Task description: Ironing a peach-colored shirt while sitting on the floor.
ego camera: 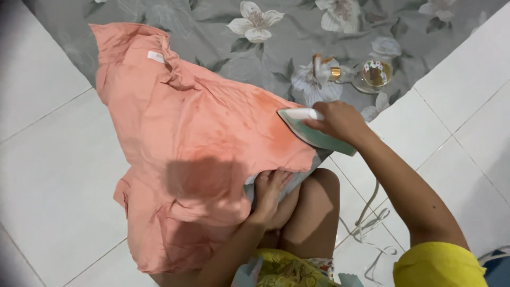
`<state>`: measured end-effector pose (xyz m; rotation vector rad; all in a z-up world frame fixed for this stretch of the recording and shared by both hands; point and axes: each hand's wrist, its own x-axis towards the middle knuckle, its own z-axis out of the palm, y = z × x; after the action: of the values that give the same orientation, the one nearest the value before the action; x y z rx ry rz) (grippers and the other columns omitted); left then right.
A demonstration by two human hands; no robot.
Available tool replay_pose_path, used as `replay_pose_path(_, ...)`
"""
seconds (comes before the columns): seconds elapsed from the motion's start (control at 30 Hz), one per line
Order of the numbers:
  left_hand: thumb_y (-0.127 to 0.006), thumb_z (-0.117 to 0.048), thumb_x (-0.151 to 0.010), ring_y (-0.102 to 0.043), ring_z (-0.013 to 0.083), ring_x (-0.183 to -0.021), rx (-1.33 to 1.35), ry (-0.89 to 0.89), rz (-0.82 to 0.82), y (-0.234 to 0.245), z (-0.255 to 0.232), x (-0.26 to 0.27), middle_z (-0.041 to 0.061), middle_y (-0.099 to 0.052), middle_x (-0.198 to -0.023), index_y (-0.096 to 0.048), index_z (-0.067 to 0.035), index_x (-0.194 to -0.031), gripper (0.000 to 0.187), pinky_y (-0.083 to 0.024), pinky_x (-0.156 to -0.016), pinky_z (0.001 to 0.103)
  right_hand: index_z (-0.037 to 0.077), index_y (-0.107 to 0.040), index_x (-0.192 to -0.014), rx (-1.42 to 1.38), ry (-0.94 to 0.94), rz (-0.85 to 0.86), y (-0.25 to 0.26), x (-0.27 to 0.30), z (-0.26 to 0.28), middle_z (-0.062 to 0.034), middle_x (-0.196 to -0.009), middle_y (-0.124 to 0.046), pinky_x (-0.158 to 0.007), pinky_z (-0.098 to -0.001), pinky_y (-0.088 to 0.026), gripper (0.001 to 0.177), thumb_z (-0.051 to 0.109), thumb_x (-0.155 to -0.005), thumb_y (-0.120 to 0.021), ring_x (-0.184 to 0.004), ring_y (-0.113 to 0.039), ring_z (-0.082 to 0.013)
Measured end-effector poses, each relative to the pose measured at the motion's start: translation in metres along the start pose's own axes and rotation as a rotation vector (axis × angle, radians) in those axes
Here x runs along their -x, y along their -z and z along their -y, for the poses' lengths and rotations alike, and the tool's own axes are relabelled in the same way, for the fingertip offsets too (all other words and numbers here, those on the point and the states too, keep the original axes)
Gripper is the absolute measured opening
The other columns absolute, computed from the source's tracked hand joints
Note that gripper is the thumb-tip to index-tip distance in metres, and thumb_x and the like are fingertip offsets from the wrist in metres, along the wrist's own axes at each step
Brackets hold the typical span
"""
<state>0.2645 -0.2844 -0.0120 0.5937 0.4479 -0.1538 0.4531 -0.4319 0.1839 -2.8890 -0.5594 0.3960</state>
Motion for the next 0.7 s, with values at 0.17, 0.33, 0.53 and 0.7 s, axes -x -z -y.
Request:
replay_pose_path(0.17,-0.064,-0.014,-0.101,-0.070,0.0299,-0.111,0.000,-0.003,-0.010,-0.002,0.000,0.001,0.017,-0.066,-0.116,-0.060,0.009,-0.112,0.026,-0.058,-0.103,0.045,0.009,-0.074,-0.100,0.007,0.019,-0.028,-0.006,-0.035,0.024,-0.0193,-0.086,-0.074,-0.071,-0.0530,-0.054,0.048,0.054,-0.087,-0.072,-0.082,-0.070,-0.0417)
replay_pose_path(0.33,-0.063,-0.014,-0.100,-0.072,0.0294,-0.109,0.004,0.005,-0.037,-0.005,0.000,0.001,0.015,-0.068,-0.114,-0.060,0.008,-0.109,0.024,-0.059,-0.102,0.043,0.006,-0.073,-0.097,0.023,0.074,-0.079,-0.019,-0.081,0.046,-0.0215,-0.087,-0.073,-0.072,-0.0541,-0.053,0.050,0.055,-0.088,-0.074,-0.083,-0.070,-0.0423)
replay_pose_path(0.53,-0.063,-0.014,-0.101,-0.071,0.0289,-0.108,-0.031,0.015,-0.048,-0.007,-0.005,0.001,0.017,-0.068,-0.113,-0.060,0.009,-0.110,0.025,-0.059,-0.100,0.042,0.004,-0.072,-0.099,0.023,0.065,-0.127,-0.017,-0.096,0.068,-0.0244,-0.089,-0.072,-0.070,-0.0558,-0.053,0.050,0.053,-0.086,-0.076,-0.083,-0.069,-0.0458)
replay_pose_path(0.7,-0.063,-0.015,-0.101,-0.070,0.0296,-0.112,-0.032,0.028,-0.027,-0.010,-0.012,0.004,0.018,-0.067,-0.117,-0.058,0.008,-0.119,0.030,-0.059,-0.101,0.041,0.005,-0.073,-0.098,0.028,0.046,-0.119,-0.014,-0.091,0.070,-0.0237,-0.091,-0.073,-0.074,-0.0555,-0.053,0.050,0.054,-0.086,-0.076,-0.087,-0.070,-0.0448)
